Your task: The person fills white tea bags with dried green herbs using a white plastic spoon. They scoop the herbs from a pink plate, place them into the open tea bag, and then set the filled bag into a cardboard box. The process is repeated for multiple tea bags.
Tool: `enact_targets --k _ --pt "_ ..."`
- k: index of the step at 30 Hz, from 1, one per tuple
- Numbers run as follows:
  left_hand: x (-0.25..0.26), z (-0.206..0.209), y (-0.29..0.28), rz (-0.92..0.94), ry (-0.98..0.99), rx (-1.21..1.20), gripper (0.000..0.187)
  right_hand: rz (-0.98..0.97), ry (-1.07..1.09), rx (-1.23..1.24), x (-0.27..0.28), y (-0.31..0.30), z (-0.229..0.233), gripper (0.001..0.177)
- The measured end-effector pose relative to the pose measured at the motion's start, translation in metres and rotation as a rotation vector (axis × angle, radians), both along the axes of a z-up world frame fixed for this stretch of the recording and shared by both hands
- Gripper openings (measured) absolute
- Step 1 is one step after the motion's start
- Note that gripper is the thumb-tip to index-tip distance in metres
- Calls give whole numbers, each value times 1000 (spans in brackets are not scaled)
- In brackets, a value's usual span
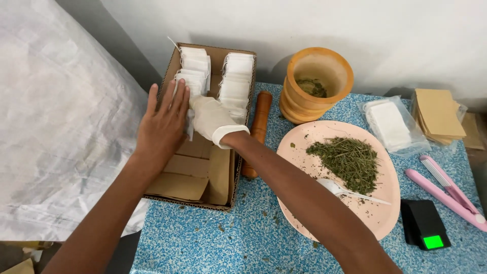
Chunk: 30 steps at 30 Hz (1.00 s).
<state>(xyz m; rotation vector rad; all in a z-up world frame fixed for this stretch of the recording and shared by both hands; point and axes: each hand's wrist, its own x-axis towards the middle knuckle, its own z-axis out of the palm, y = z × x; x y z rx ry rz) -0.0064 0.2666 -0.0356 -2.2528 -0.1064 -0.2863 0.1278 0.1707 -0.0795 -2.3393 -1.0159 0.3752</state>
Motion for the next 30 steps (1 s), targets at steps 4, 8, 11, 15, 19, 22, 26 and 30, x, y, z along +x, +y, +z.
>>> enact_targets --k 4,8,11,15,19,22,26,30 --pt "7 -9 6 8 38 -23 130 35 -37 32 2 -4 -9 28" --pt "5 -13 10 33 67 -38 124 22 -142 13 -8 -27 16 18" --pt "1 -14 12 35 80 -55 121 17 -148 2 -14 -36 21 19" --pt "0 -11 11 20 85 -61 118 8 -215 -60 -13 -40 18 23" --pt "-5 -1 4 22 91 -75 116 -28 -171 -27 -11 -40 16 26" --pt "-9 10 -4 61 95 -94 109 63 -101 139 -19 -59 42 20" --pt "-16 21 -20 96 76 -57 104 91 -50 258 -27 -73 59 21" --pt "-15 31 -42 60 -3 -52 89 83 -2 313 -33 -97 77 25"
